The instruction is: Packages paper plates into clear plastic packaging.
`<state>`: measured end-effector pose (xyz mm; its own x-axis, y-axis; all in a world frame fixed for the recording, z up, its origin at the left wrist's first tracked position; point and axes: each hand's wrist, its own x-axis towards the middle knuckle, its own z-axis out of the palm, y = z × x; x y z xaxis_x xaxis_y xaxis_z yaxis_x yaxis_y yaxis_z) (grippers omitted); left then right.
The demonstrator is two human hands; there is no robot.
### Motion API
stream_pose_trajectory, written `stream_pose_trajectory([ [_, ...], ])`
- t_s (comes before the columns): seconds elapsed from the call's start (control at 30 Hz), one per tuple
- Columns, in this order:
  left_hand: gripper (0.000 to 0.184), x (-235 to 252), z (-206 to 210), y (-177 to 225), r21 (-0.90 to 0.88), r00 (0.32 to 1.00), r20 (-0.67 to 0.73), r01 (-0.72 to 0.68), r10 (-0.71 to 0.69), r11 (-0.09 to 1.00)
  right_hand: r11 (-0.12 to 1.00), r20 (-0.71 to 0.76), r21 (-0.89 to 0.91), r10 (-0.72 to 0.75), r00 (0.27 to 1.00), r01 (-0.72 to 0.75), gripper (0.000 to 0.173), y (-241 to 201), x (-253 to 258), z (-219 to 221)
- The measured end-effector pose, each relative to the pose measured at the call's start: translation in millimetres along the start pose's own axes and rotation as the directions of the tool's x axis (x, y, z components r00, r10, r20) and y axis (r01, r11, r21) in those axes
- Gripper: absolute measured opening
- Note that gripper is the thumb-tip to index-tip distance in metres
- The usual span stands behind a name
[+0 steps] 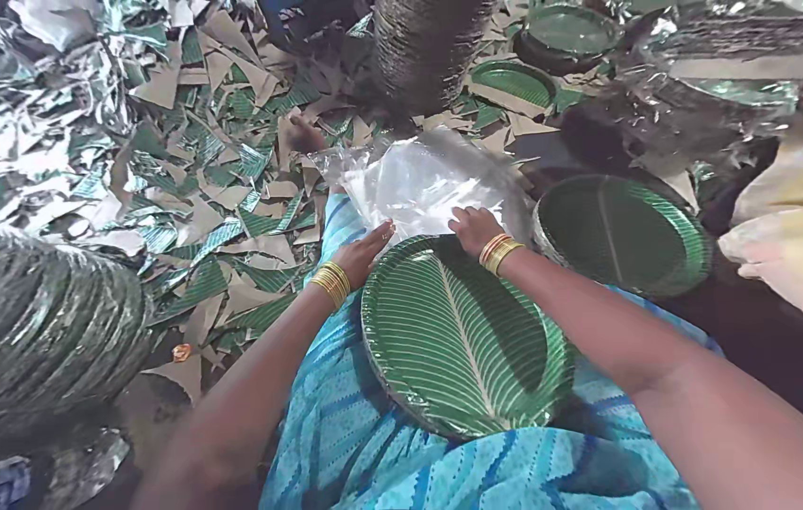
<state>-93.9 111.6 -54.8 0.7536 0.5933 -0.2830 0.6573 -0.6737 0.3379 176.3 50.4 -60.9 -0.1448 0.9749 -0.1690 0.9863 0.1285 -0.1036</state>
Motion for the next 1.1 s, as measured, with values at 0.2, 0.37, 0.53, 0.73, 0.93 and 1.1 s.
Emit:
stream_pose_trajectory([
  [0.2,0.067,-17,12,3,0.021,0.999,-0.009,0.032,-0.032,0.999,0.998,0.043,-0.018,0.06,0.997,-0.059,0.028,67,-47,20],
  [0.37,0.063,-40,23,2,-0.05,0.985,-0.132,-0.118,0.111,0.992,1.0,0.116,-0.006,0.026,0.993,-0.026,0.029,90,-102,37],
  [0.53,0.05,-81,49,8,-0.154,0.887,-0.417,-0.282,0.197,0.947,0.99,-0.3,0.011,-0.132,0.945,0.142,0.02,83,-148,45],
  [0.73,0.041,-121,91,35,-0.065,0.718,-0.666,-0.323,0.2,0.944,0.982,-0.189,0.17,0.115,0.975,-0.083,0.019,60,-188,34],
  [0.93,0.045,-142,113,66,-0.355,0.643,-0.75,-0.196,-0.153,0.914,0.982,-0.373,0.177,0.122,0.92,-0.059,0.009,45,-249,36],
  [1.1,0.018,-129,99,66,-0.432,0.735,-0.627,-0.051,-0.26,0.9,0.982,-0.14,0.153,0.13,0.982,-0.108,0.014,45,-256,22],
])
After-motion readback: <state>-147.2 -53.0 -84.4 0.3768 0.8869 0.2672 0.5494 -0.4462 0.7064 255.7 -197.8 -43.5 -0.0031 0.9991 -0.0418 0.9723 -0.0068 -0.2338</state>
